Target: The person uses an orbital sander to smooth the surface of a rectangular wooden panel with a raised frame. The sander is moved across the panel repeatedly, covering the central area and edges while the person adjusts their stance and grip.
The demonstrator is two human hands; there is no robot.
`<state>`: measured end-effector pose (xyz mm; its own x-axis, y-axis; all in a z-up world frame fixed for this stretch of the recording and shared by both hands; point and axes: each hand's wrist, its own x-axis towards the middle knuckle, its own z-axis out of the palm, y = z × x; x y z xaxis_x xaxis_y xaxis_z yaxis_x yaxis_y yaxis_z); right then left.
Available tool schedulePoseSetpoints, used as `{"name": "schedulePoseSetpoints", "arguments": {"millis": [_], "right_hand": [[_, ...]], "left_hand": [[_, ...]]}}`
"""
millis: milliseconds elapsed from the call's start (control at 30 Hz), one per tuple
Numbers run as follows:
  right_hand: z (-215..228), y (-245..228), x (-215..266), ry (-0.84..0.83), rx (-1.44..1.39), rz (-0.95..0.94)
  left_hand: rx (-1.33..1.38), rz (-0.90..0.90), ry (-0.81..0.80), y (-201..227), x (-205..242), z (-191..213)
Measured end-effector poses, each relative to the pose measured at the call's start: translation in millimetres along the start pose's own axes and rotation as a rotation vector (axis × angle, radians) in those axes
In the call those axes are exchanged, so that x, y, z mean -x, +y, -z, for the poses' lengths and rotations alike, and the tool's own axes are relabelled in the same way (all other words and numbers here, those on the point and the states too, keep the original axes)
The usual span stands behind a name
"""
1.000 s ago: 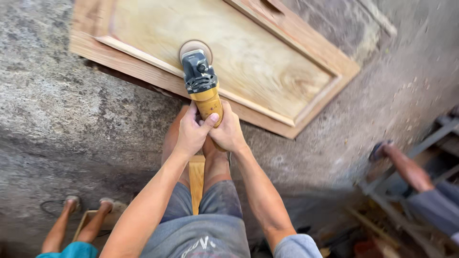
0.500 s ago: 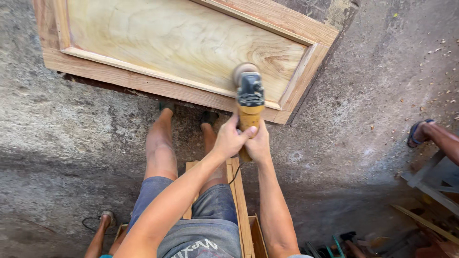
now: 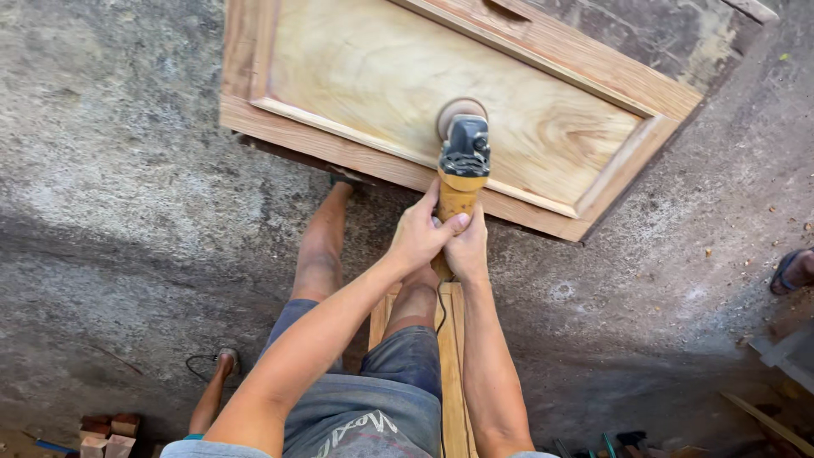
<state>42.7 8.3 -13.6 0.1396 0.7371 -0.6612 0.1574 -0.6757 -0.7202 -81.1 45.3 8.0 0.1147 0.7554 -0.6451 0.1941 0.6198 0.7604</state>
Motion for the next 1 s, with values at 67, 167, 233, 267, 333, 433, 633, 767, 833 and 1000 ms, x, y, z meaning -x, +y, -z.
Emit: {"name": "schedulePoseSetpoints", "arguments": {"millis": [67, 167, 233, 267, 333, 433, 633, 767, 833, 1000], "right_hand": [[-24, -19, -6, -0.021, 0.055, 0.023], [-62, -43, -11, -0.063, 0.092, -0.001], [-85, -55, -15, -0.109, 0.124, 0.03], [-95, -60, -17, -0.132, 0.139, 0.045], [-114, -68, -22, -0.176, 0.143, 0.068], [-137, -78, -30, -0.222, 0.184, 0.073], [-140, -83, -21, -0.22, 0.166, 0.117], [-105, -67, -4, -0.083, 0.155, 0.104], [-80, -56, 4, -0.034, 0.173, 0.052], [-33, -27, 8, 0.089, 0.078, 0.032]], "left_hand": [[0.041, -0.047, 0.024, 2, -2, 28], [0.148, -0.002, 0.062, 0, -2, 65], [0.226, 0.015, 0.092, -5, -2, 88], [0.261, -0.002, 0.11, -7, -3, 99], [0.305, -0.012, 0.141, -12, -5, 118], [0.328, -0.013, 0.167, -13, -4, 143], [0.265, 0.068, 0.122, -10, 3, 150], [0.28, 0.035, 0.058, -19, 1, 111], [0.236, 0.042, 0.019, -20, 3, 82], [0.036, 0.023, -0.051, -9, 2, 26]]}}
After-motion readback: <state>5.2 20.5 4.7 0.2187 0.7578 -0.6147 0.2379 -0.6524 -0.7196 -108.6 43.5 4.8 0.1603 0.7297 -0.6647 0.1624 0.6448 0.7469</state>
